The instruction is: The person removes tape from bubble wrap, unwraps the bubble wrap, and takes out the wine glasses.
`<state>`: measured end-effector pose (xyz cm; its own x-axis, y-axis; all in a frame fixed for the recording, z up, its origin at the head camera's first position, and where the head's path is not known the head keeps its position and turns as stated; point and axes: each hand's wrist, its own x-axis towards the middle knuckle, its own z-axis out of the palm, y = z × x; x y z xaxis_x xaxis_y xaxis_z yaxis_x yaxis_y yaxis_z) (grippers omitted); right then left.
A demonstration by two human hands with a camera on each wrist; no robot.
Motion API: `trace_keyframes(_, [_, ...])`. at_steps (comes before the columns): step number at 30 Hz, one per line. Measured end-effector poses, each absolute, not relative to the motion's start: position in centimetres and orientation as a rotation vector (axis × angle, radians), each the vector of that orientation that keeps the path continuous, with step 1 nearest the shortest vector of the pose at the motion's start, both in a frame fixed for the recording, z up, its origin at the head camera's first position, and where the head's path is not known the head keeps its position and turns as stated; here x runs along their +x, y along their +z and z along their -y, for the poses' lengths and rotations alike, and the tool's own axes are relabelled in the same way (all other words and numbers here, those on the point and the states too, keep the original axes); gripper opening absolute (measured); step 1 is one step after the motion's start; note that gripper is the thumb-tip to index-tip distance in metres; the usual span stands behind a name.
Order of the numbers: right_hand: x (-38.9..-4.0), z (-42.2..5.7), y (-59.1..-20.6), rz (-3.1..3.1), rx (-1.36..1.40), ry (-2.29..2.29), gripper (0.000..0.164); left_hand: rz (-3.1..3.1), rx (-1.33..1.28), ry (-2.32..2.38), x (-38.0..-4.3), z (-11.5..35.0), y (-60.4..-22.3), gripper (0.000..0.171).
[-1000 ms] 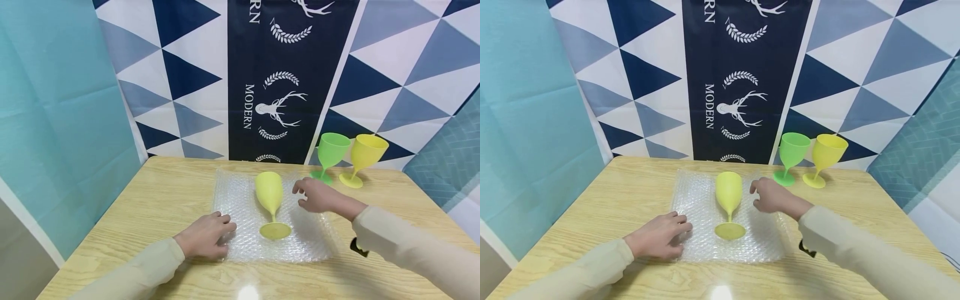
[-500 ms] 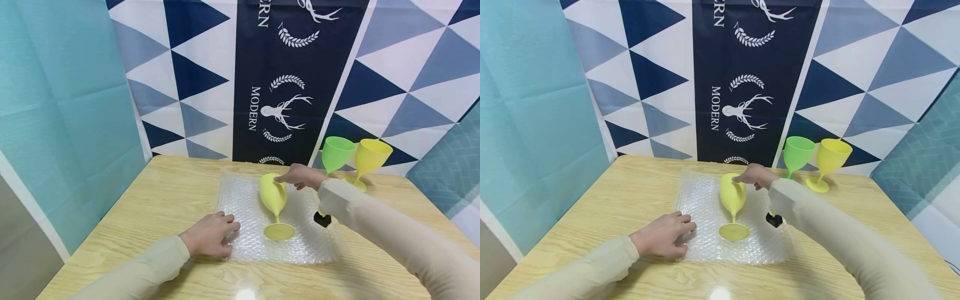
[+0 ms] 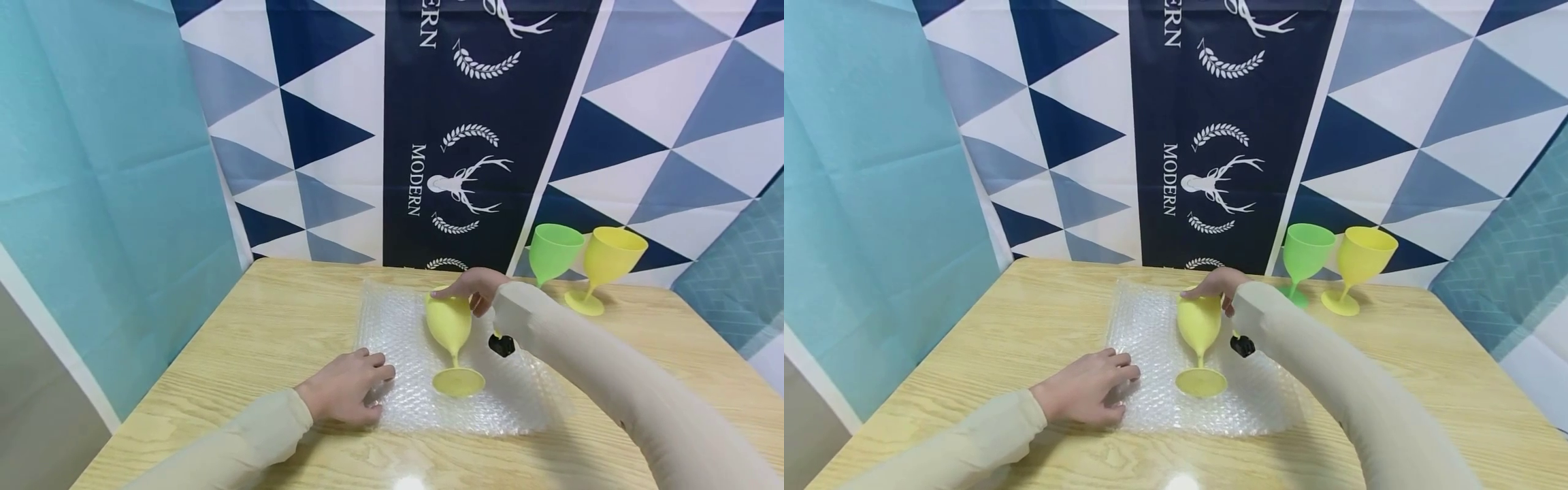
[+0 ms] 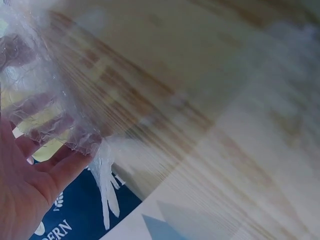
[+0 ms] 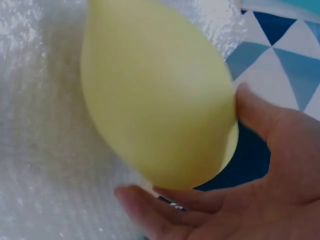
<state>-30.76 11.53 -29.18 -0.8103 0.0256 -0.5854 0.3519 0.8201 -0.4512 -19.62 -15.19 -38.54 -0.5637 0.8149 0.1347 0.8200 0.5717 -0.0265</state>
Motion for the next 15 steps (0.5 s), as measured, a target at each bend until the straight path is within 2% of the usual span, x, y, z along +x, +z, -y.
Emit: trace_keyframes(15, [-31.4, -12.9, -30.7, -2.157, 0.379, -1.06, 0.086, 2.65, -1.382, -0.023, -19.7, 15.1, -38.8, 0.037])
